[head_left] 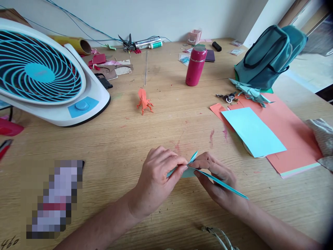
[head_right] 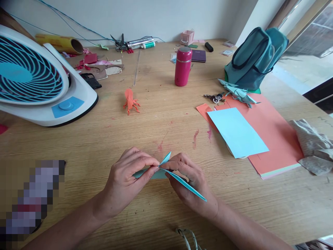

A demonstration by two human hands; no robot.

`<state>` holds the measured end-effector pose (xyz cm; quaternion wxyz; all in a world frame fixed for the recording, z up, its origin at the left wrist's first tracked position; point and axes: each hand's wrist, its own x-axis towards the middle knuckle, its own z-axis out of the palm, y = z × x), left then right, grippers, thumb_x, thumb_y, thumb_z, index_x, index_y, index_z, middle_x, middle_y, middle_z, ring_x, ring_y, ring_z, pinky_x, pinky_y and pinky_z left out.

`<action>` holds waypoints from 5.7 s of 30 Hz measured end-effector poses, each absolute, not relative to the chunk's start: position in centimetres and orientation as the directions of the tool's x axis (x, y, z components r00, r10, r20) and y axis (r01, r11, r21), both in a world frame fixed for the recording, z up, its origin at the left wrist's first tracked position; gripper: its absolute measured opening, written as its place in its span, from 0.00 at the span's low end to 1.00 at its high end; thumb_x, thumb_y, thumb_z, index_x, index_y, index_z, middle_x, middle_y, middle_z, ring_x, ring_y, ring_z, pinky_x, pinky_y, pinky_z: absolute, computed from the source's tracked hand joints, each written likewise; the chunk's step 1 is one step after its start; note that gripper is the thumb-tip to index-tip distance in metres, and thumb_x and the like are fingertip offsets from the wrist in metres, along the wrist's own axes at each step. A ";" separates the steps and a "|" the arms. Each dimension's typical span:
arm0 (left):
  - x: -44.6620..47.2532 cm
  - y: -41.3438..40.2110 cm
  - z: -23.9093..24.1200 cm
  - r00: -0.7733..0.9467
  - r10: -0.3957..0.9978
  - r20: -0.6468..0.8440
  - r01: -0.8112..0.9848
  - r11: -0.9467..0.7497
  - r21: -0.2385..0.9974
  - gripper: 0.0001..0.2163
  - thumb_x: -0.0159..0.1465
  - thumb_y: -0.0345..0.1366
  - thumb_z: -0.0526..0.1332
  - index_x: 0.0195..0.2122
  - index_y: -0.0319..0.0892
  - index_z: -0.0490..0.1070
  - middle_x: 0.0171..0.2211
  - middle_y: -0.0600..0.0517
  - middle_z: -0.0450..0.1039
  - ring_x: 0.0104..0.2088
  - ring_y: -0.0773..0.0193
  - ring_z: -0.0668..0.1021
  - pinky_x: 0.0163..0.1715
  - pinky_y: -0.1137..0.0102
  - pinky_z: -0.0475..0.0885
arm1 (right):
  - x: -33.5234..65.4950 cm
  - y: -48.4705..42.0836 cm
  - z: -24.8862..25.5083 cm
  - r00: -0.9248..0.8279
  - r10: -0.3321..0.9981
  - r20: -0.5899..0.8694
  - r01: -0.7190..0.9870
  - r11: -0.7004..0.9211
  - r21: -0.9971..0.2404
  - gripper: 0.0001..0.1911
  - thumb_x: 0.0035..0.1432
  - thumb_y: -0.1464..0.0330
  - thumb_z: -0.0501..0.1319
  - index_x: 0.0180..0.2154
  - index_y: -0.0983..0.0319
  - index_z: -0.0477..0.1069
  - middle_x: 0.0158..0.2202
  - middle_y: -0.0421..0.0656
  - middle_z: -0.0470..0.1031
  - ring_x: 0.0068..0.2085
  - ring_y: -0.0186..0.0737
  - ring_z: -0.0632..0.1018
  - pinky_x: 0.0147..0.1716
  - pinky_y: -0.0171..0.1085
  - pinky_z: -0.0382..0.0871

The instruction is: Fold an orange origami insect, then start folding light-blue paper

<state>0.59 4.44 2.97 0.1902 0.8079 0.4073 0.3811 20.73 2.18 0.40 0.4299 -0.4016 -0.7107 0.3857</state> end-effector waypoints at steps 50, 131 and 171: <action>1.5 7.9 -0.5 0.445 0.894 0.049 0.657 -0.363 0.661 0.07 0.63 0.25 0.64 0.29 0.41 0.76 0.30 0.55 0.74 0.30 0.67 0.74 0.30 0.72 0.67 | 24.5 3.8 -2.6 -0.053 0.994 -0.097 0.459 -0.062 -0.886 0.13 0.61 0.58 0.65 0.42 0.60 0.75 0.27 0.39 0.73 0.26 0.36 0.72 0.24 0.34 0.65; -1.1 6.1 -2.6 0.823 0.506 0.260 0.530 -0.847 -0.031 0.15 0.72 0.38 0.58 0.53 0.33 0.71 0.48 0.45 0.79 0.39 0.59 0.79 0.36 0.66 0.75 | 24.2 2.4 -1.8 -0.795 0.497 0.347 0.466 0.867 -0.177 0.12 0.69 0.76 0.56 0.38 0.69 0.77 0.51 0.55 0.81 0.53 0.57 0.81 0.42 0.48 0.82; -1.1 6.0 -2.4 0.822 0.526 0.219 0.545 -0.838 -0.031 0.15 0.72 0.38 0.57 0.53 0.33 0.73 0.50 0.45 0.78 0.42 0.57 0.80 0.38 0.65 0.78 | 25.6 2.9 -1.9 -0.835 0.476 0.276 0.396 0.868 -0.299 0.15 0.72 0.73 0.53 0.49 0.68 0.77 0.57 0.55 0.77 0.62 0.54 0.74 0.52 0.49 0.79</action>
